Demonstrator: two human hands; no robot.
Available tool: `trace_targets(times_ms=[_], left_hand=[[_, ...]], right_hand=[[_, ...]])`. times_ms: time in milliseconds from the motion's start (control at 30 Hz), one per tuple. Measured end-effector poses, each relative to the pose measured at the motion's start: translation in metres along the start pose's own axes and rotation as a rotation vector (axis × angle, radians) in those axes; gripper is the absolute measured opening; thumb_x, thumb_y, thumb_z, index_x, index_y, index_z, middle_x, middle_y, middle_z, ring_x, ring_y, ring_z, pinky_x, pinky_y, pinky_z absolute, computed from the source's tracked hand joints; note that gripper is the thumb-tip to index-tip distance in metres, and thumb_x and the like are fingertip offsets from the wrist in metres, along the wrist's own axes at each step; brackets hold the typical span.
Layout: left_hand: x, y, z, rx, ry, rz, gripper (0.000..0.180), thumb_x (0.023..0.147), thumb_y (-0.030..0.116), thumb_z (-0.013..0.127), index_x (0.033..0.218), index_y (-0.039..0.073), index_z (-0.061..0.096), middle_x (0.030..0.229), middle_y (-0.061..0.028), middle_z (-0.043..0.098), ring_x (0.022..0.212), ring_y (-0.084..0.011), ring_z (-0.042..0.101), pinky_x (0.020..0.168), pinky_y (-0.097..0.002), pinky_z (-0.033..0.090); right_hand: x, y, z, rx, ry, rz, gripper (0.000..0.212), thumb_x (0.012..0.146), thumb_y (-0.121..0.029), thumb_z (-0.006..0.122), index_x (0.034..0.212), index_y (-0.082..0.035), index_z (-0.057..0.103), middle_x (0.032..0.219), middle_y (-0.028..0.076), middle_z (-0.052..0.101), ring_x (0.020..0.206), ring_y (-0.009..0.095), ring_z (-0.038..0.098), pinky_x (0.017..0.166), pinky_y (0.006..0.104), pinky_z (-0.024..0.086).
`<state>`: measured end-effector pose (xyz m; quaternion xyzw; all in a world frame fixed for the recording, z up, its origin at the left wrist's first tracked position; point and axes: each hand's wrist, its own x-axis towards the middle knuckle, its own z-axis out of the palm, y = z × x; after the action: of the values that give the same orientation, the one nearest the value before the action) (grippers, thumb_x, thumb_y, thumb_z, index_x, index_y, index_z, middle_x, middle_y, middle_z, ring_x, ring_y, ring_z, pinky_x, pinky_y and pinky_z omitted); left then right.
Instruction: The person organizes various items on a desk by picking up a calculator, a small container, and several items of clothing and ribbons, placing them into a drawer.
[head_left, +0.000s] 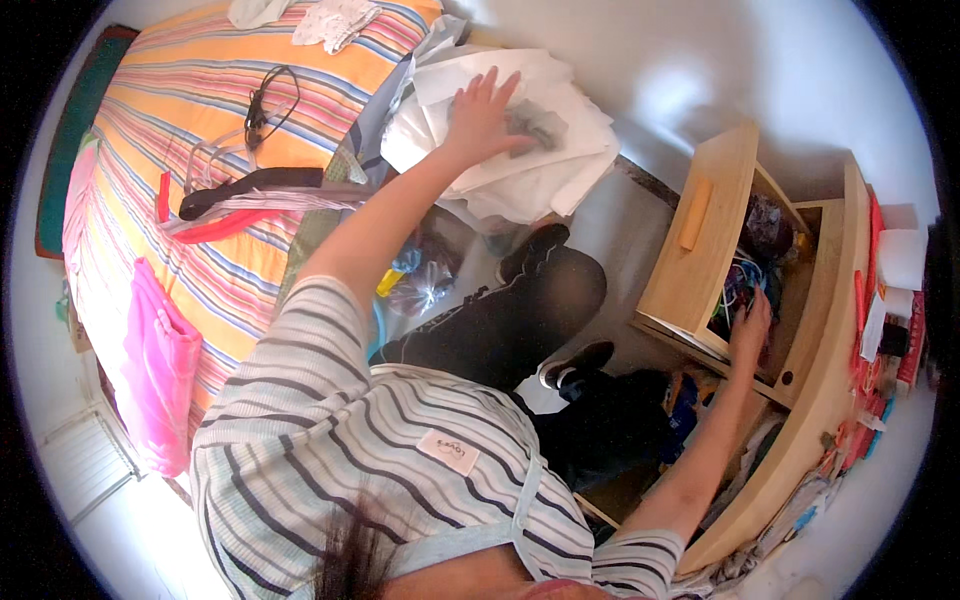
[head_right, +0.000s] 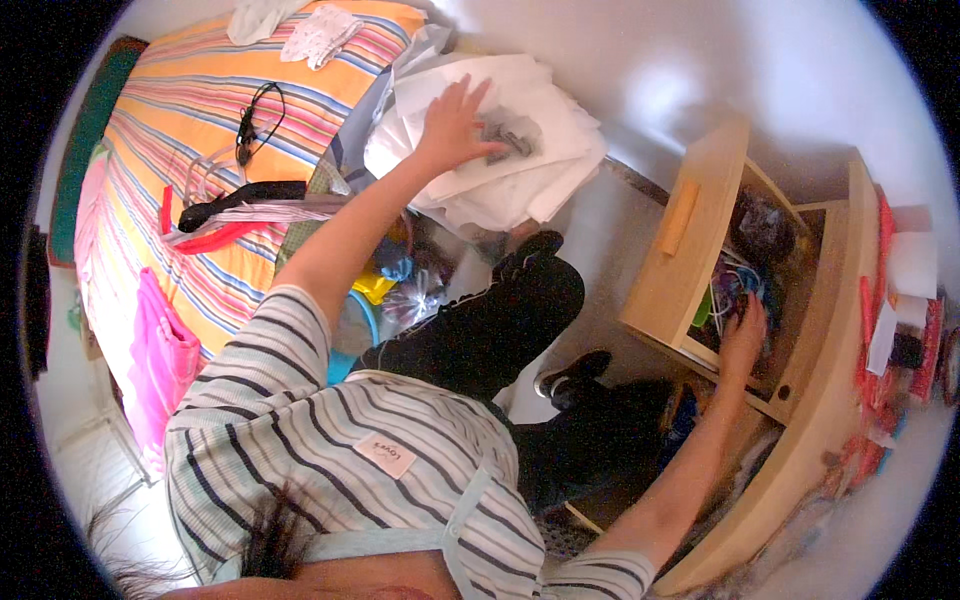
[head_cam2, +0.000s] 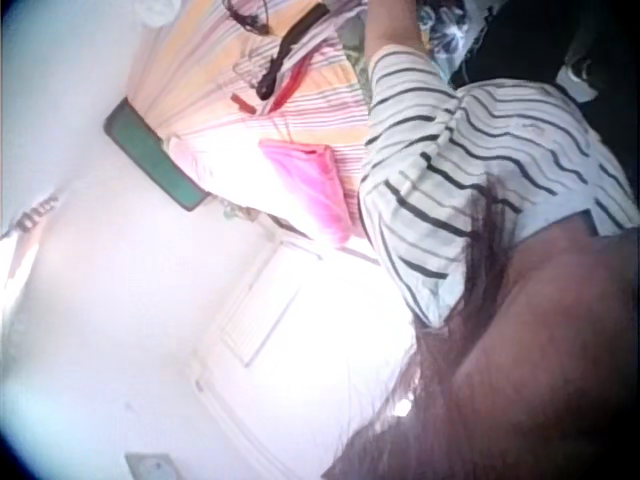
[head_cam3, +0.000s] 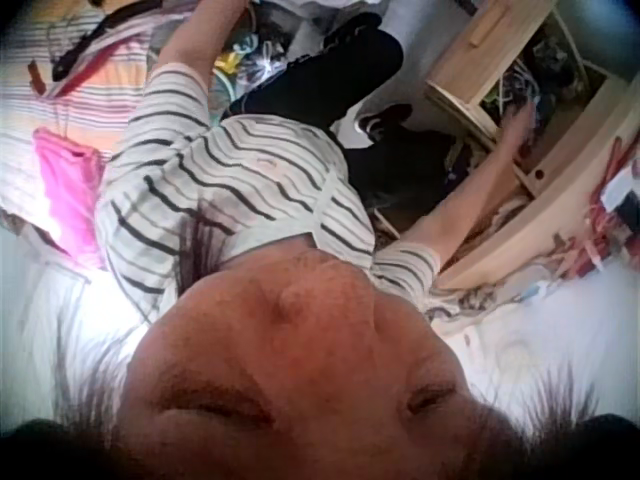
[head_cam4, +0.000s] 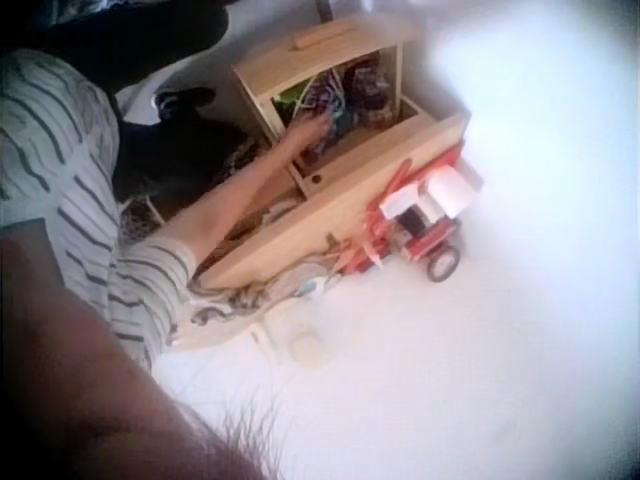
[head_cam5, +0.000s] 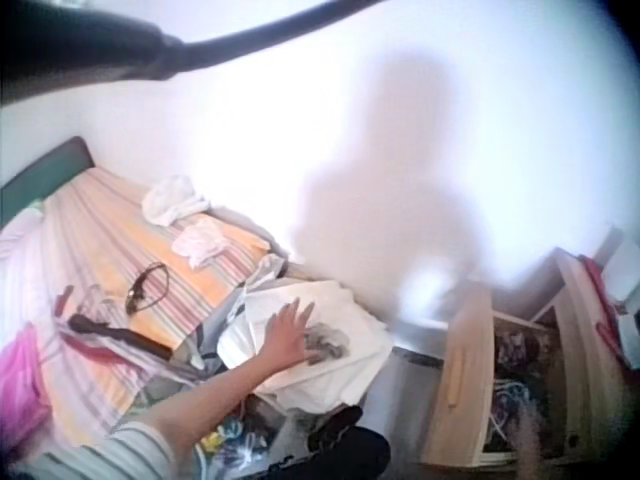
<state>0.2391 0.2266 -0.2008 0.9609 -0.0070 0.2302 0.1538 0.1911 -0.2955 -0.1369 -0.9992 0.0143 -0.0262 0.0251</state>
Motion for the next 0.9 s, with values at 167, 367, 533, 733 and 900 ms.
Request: trace_targets(times_ms=[167, 367, 533, 733, 900], left_hand=[[0.022, -0.005, -0.004, -0.169, -0.434, -0.171, 0.048, 0.077, 0.025, 0.059, 0.121, 0.009, 0.047, 0.118, -0.0174, 0.049, 0.109, -0.0340, 0.047, 0.091, -0.0404, 0.039], [0.019, -0.055, 0.024, -0.570, -0.141, -0.329, 0.033, 0.082, 0.013, 0.051, 0.114, 0.005, 0.050, 0.102, -0.0117, 0.056, 0.095, -0.0231, 0.055, 0.082, -0.0336, 0.043], [0.018, -0.061, -0.004, -1.205, -0.188, -0.569, 0.027, 0.085, 0.015, 0.052, 0.111, 0.010, 0.051, 0.096, -0.0046, 0.058, 0.084, -0.0160, 0.054, 0.071, -0.0268, 0.043], [0.018, -0.043, -0.030, -1.812, -0.132, -0.616, 0.028, 0.090, 0.014, 0.044, 0.117, 0.007, 0.047, 0.109, -0.0038, 0.055, 0.097, -0.0185, 0.055, 0.083, -0.0333, 0.045], [0.001, -0.031, -0.056, -2.166, -0.286, -0.595, 0.025, 0.088, 0.009, 0.045, 0.112, 0.005, 0.051, 0.108, -0.0061, 0.056, 0.101, -0.0197, 0.055, 0.088, -0.0341, 0.044]], right_hand=[[-0.091, -0.059, -0.048, 0.181, 0.260, -0.080, 0.035, 0.089, -0.008, 0.047, 0.124, -0.004, 0.046, 0.129, 0.015, 0.042, 0.119, 0.032, 0.038, 0.099, 0.0418, 0.030], [-0.181, -0.127, -0.059, 0.383, 0.274, 0.004, 0.027, 0.091, -0.013, 0.045, 0.115, -0.003, 0.053, 0.120, 0.013, 0.049, 0.111, 0.028, 0.045, 0.092, 0.0388, 0.038], [-0.210, -0.181, -0.116, 0.881, 0.571, -0.287, 0.019, 0.086, -0.019, 0.054, 0.098, -0.004, 0.054, 0.101, 0.011, 0.052, 0.095, 0.024, 0.051, 0.085, 0.0344, 0.042], [-0.230, -0.227, -0.209, 1.460, 0.940, -0.720, 0.013, 0.081, -0.022, 0.056, 0.081, -0.011, 0.049, 0.069, 0.001, 0.041, 0.078, 0.014, 0.045, 0.075, 0.0285, 0.035], [-0.212, -0.254, -0.213, 1.583, 1.015, -1.132, 0.017, 0.084, -0.021, 0.053, 0.097, -0.013, 0.045, 0.085, -0.003, 0.043, 0.082, 0.010, 0.044, 0.071, 0.0283, 0.036]])
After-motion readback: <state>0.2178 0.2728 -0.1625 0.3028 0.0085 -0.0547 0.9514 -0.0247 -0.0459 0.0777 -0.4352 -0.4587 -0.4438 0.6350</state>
